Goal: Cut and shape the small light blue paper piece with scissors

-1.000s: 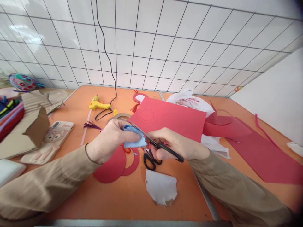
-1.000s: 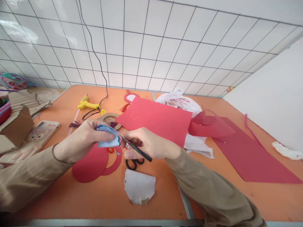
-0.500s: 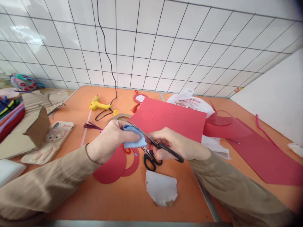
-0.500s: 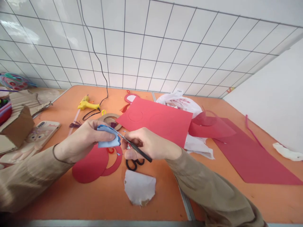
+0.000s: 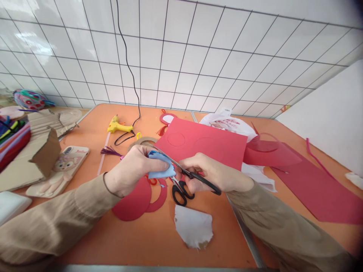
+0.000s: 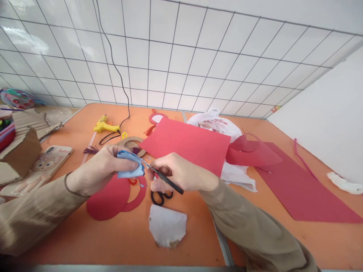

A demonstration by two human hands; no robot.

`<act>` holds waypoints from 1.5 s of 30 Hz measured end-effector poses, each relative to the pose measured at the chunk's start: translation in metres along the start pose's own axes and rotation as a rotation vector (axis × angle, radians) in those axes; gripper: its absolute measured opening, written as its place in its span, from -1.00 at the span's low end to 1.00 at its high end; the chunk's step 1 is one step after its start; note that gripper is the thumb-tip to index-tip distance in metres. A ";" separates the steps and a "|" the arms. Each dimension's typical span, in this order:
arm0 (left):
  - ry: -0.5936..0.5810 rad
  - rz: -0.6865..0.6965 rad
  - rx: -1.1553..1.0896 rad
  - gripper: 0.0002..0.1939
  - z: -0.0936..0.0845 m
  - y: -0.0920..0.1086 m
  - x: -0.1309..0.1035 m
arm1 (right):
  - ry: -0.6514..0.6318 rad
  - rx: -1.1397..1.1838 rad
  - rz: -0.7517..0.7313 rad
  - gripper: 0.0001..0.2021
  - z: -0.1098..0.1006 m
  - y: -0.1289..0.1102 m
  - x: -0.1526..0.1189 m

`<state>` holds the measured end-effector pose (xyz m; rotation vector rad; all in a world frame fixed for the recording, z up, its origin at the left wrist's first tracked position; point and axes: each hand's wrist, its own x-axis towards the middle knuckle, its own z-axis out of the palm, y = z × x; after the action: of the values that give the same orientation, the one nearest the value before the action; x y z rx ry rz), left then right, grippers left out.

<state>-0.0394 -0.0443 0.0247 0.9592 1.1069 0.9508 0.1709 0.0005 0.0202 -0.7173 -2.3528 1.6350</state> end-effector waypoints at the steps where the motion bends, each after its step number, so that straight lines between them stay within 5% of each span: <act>1: 0.003 -0.001 0.011 -0.97 0.000 0.000 0.000 | -0.002 0.000 -0.001 -0.40 0.000 0.000 0.000; 23: -0.094 0.058 -0.042 -0.94 -0.007 0.002 0.003 | -0.036 0.099 0.105 -0.45 -0.003 -0.002 -0.001; 27: -0.107 0.076 0.044 -0.96 -0.017 0.006 0.008 | -0.105 0.094 0.110 -0.55 -0.014 -0.005 -0.005; 33: -0.165 0.056 0.063 -0.92 -0.028 0.010 0.012 | -0.310 0.117 0.174 -0.35 -0.044 -0.003 -0.020; 38: -0.203 0.070 0.072 -0.85 -0.033 0.009 0.016 | -0.349 0.229 0.090 -0.28 -0.057 0.010 -0.025; 41: -0.238 0.109 0.084 -0.77 -0.036 0.008 0.018 | -0.229 0.270 -0.033 -0.29 -0.050 0.016 -0.019; 45: -0.216 0.159 0.119 -0.72 -0.035 0.006 0.018 | 0.241 0.294 -0.142 -0.44 -0.026 0.010 -0.006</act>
<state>-0.0711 -0.0207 0.0193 1.2319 0.9221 0.8923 0.1900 0.0214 0.0210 -0.6310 -1.9007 1.6782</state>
